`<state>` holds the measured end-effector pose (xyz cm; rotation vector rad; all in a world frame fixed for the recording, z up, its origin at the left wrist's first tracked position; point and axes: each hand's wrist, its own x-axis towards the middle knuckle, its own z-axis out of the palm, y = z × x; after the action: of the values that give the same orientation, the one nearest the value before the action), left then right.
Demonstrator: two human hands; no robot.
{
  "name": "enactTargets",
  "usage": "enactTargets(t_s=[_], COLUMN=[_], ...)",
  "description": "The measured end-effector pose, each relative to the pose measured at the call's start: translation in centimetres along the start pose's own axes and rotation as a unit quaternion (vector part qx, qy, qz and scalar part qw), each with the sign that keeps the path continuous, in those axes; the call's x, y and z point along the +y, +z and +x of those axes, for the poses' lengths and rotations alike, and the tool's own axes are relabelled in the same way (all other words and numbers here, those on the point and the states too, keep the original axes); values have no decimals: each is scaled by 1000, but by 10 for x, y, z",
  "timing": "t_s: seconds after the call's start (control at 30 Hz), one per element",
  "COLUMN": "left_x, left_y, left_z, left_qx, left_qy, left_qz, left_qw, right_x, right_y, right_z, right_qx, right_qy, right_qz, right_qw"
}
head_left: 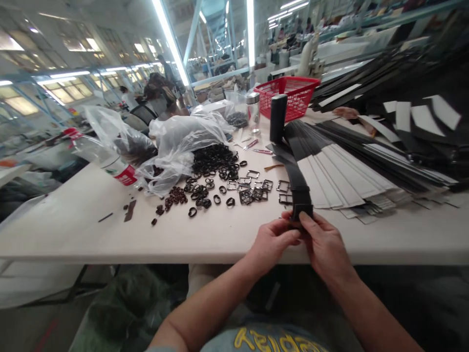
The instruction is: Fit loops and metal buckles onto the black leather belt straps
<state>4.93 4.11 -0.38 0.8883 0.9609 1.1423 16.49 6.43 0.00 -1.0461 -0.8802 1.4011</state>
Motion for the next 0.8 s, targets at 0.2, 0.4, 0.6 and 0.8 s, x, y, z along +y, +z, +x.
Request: enactTargets(t_s=[0.2,0.4,0.6,0.8], left_x=[53,101,98,86], left_y=[-89,-160,-166,-128], left_z=[13,52,77,59], left_qx=[110,219,214,162], left_qy=[147,87,80,110], left_qz=[388,652,607,408], left_qw=[903,721,761,892], right_x=[1,2,1,1], right_y=[-18,-17,-17,-5], right_z=[18,14,11,9], right_qx=[-9,-41,-55,-51], right_qy=[-70,-82,-110,-107], right_qz=[-117,-188,-252,-229], right_qw=[991,978,960,966])
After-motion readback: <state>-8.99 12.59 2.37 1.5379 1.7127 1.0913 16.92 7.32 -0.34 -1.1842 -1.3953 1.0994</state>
